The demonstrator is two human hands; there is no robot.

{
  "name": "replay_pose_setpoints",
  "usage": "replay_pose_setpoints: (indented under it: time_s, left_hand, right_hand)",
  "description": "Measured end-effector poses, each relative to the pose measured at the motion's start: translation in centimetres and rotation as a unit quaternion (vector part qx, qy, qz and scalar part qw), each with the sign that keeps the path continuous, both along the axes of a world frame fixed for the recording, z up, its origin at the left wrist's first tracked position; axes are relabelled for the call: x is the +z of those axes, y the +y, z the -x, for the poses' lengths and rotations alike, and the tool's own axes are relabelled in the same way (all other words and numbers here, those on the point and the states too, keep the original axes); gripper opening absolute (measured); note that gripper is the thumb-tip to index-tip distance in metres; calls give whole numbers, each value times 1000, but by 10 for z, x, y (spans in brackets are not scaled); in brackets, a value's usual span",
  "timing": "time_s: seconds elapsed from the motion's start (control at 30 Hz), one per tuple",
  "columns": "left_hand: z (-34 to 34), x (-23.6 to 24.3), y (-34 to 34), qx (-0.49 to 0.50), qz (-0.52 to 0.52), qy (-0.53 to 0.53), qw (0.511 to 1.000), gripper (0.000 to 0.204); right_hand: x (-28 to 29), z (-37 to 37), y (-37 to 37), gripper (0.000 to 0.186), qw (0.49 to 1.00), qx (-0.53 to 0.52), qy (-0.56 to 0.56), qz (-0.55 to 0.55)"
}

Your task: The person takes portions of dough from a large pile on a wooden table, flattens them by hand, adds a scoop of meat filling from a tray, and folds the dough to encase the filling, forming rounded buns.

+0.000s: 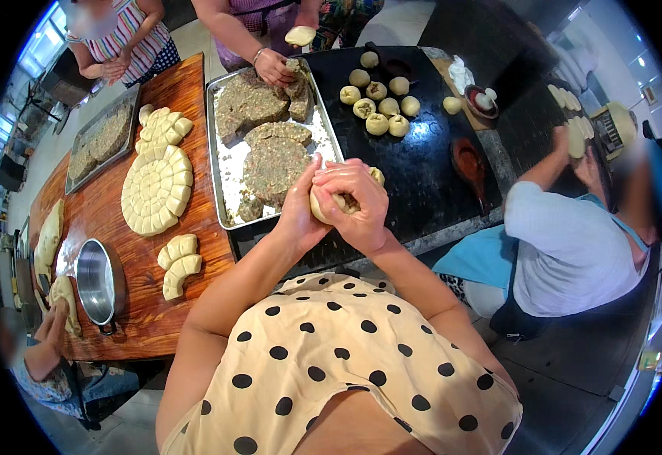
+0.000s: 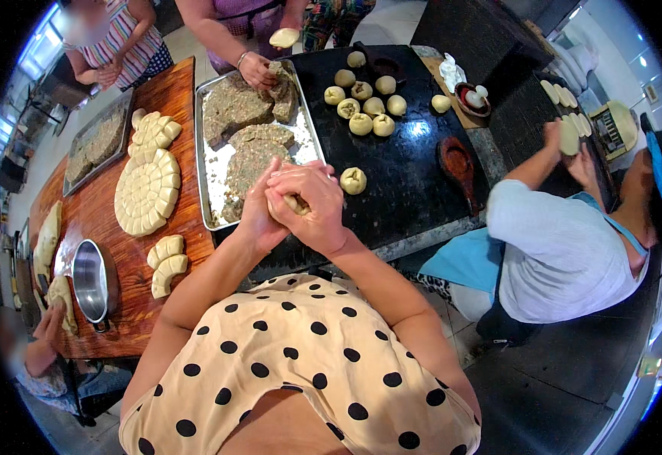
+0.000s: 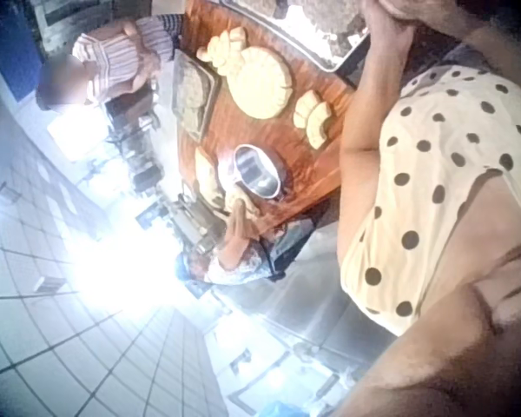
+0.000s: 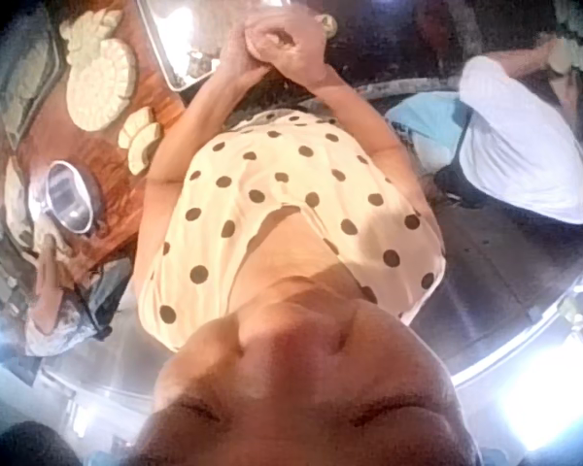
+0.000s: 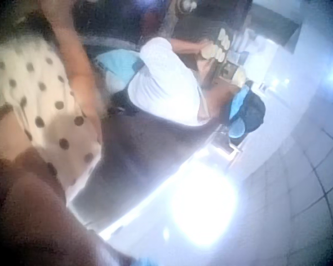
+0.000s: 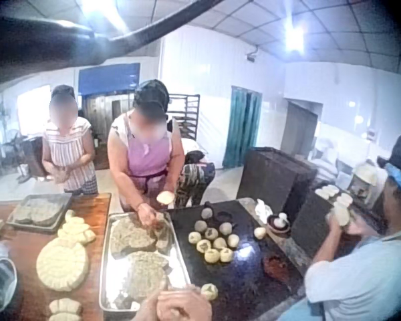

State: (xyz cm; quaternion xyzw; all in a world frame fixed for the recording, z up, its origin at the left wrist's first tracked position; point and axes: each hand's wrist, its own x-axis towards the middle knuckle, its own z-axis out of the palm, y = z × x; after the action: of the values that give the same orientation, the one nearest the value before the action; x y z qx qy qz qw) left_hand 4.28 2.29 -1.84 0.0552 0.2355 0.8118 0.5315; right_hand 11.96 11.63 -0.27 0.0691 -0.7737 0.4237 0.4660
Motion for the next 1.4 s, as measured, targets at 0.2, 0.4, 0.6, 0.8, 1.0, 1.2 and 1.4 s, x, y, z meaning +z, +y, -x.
replay_pose_setpoints:
  time_s: [0.2,0.4,0.6,0.8,1.0,1.2,1.4]
  left_hand:
    - [-7,4,-1,20,-25,-74,997,55]
    - [-10,14,5,0,18,7,1000,59]
    - [-14,2,5,77,-17,-34,996,51]
    - [-6,18,-1,41,150,-36,987,45]
    - [-8,22,0,39,49,-35,997,47]
    - [-1,-5,6,91,23,-107,990,44]
    - [16,-10,-6,6,138,-47,989,43]
  right_hand:
    - [18,-5,-6,29,995,-23,-34,-91]
    - [-22,-4,-3,30,991,17,-4,130]
    - [-21,9,-6,33,999,-34,-6,6]
    - [5,-2,1,41,998,0,-48,-36]
    - [-9,7,-4,29,998,-9,-24,50]
    - [-39,21,-13,50,993,-14,-58,98]
    - [-28,11,-3,66,982,118,-113,94]
